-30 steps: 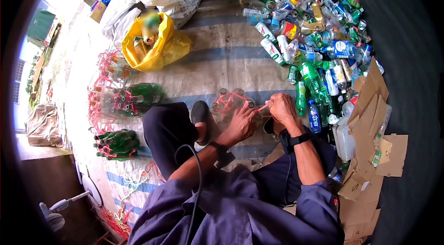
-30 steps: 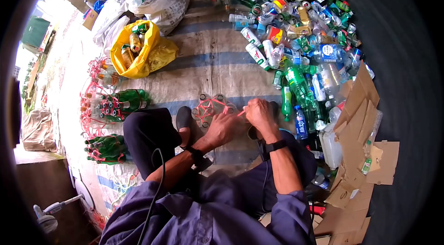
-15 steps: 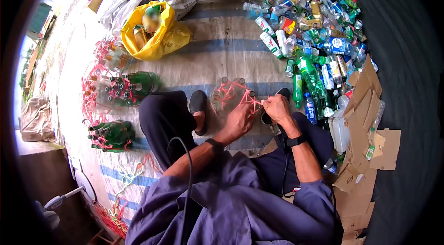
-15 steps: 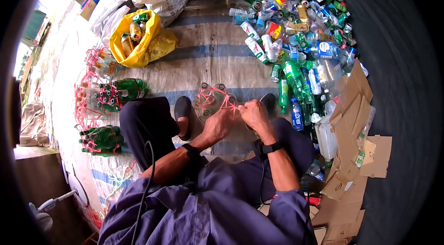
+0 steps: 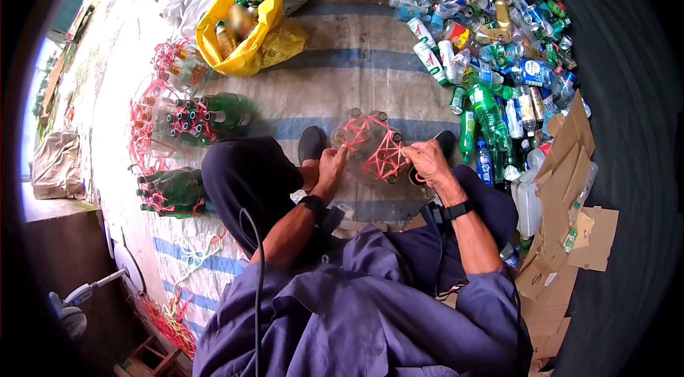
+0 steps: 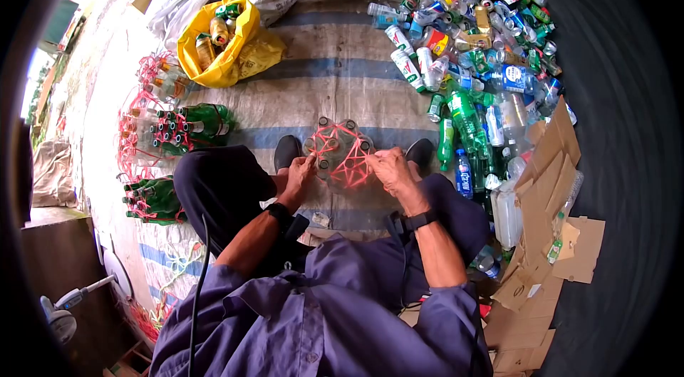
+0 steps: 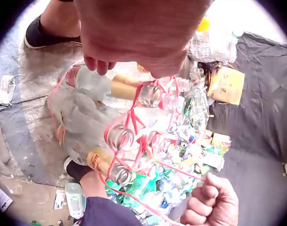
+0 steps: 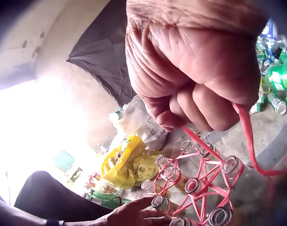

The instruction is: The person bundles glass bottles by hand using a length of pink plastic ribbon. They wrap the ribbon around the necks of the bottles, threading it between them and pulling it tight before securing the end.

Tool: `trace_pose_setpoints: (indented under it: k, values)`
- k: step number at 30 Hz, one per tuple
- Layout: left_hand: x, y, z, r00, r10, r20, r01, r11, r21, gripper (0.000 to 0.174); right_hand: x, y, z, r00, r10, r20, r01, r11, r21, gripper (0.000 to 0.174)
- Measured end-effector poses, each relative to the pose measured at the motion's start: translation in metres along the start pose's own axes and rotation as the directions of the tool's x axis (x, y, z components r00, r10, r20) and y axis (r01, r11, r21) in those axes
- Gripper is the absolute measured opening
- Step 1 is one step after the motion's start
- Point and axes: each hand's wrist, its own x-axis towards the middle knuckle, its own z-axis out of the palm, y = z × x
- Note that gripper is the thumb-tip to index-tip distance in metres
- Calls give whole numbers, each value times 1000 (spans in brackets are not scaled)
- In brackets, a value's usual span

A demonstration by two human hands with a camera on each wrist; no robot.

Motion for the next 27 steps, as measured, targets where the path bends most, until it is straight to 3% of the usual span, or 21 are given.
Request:
trace_pose_setpoints:
  k: [2, 4, 6, 7, 9, 10, 12, 15, 16, 17, 18, 19, 20, 21, 22, 25, 26, 27]
  values:
    - [-13, 14, 6, 999, 10, -45, -10, 1000, 8, 61, -8, -22, 5, 998, 68, 4, -67, 996, -50, 25]
    - [-44, 48, 19, 995, 21, -95, -19, 1000, 16, 57, -4, -25, 9, 1000, 5, -14, -5, 1000, 11, 25]
    - [-75, 88, 35, 941, 235, -243, -245, 969, -13, 45, -8, -46, 17, 998, 47, -34, -47, 999, -13, 26]
    - [-70, 84, 31, 941, 233, -244, -243, 970, -12, 45, -11, -58, 20, 995, 86, -58, -89, 995, -39, 27]
    - [-62, 77, 22, 848, 504, -162, -409, 818, 405, 39, -15, -75, 24, 994, 96, -60, -97, 995, -9, 27]
    - [-66, 84, 22, 851, 499, -163, -404, 820, 405, 39, -17, -81, 26, 993, 105, -62, -104, 994, 18, 28]
    - [-72, 98, 21, 936, 341, -90, -321, 930, 181, 50, -22, -96, 29, 997, 61, -43, -61, 998, 15, 29]
    - [-42, 68, 15, 923, 331, -196, -311, 942, 128, 52, -17, -101, 36, 1000, -14, -12, 14, 1000, 18, 29]
    - [-52, 88, 18, 923, 331, -198, -310, 942, 129, 52, -14, -102, 37, 999, -43, 1, 43, 999, 21, 30]
    - [-73, 127, 26, 954, 107, -278, -146, 982, -124, 48, -10, -101, 40, 999, -44, 3, 44, 999, 21, 30]
    - [-83, 148, 30, 945, -133, -297, 11, 926, -379, 46, -6, -99, 42, 995, -98, 13, 98, 995, -4, 26]
    - [-79, 149, 27, 945, -133, -299, 10, 925, -379, 46, -2, -98, 45, 988, -152, 25, 153, 988, -29, 23]
    - [-76, 149, 22, 954, -75, -291, -2, 967, -256, 45, 1, -98, 47, 988, -152, 29, 153, 988, -29, 23]
    - [-71, 147, 16, 961, -20, -274, -16, 991, -129, 46, 4, -99, 49, 964, -263, 36, 265, 963, -58, 26]
    - [-62, 139, 11, 961, -23, -277, -14, 991, -130, 46, 6, -99, 51, 928, -370, 46, 372, 924, -85, 29]
    - [-58, 142, 5, 963, -21, -268, -1, 997, -80, 41, 14, -104, 63, 913, -409, 4, 408, 913, 20, 28]
    - [-64, 145, 4, 932, 247, -265, -170, 945, 281, 41, 17, -104, 65, 913, -408, 6, 408, 913, 22, 28]
    - [-70, 153, 4, 857, 487, -166, -304, 740, 601, 42, 20, -105, 66, 912, -410, 11, 410, 912, 11, 27]
